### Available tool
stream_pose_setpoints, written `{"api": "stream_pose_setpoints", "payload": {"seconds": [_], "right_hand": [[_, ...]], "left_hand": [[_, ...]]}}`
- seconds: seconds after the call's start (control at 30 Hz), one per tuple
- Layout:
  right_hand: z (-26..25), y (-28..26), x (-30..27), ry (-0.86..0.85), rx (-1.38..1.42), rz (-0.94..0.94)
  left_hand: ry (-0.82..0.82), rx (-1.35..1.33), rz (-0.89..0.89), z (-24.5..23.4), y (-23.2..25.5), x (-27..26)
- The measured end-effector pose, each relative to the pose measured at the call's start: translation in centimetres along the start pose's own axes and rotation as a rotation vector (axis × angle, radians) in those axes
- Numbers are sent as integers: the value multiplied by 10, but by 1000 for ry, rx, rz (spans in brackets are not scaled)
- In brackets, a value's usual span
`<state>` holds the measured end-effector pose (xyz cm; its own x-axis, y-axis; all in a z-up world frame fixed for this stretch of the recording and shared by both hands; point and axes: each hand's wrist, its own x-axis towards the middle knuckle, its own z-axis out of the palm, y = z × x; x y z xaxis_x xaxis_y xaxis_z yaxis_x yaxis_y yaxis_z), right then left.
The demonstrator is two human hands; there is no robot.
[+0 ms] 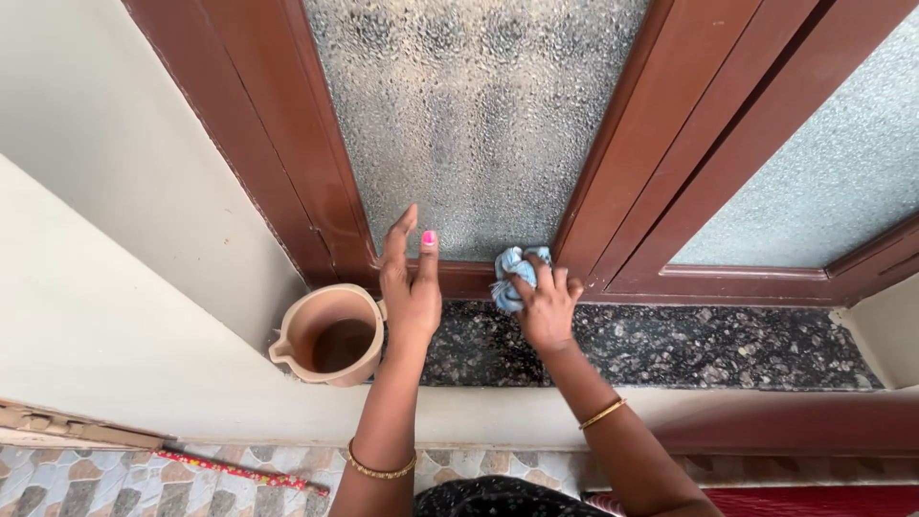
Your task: The person cleans the glass panes and wooden frames of a window using a blue cloth and water from a plastic jug.
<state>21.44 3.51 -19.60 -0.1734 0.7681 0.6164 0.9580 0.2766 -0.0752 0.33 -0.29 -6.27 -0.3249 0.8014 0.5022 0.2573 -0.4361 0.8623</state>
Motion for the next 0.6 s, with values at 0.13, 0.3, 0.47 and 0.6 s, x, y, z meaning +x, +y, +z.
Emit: {"api": "stream_pose_setpoints", "payload": {"seconds": [0.13,0.3,0.47,0.6], "right_hand": [[12,-12,3,35,44,-21],[29,-57,15,-33,122,-95],[44,-105,35,32,222,-256],[49,-129,52,25,222,-395]], "left_hand": [[40,-14,-102,-18,4,3],[57,-178,-95,-43,1,2],[115,-103,-138,-73,-3,-1],[157,101,-54,-105,-2,-5]]}}
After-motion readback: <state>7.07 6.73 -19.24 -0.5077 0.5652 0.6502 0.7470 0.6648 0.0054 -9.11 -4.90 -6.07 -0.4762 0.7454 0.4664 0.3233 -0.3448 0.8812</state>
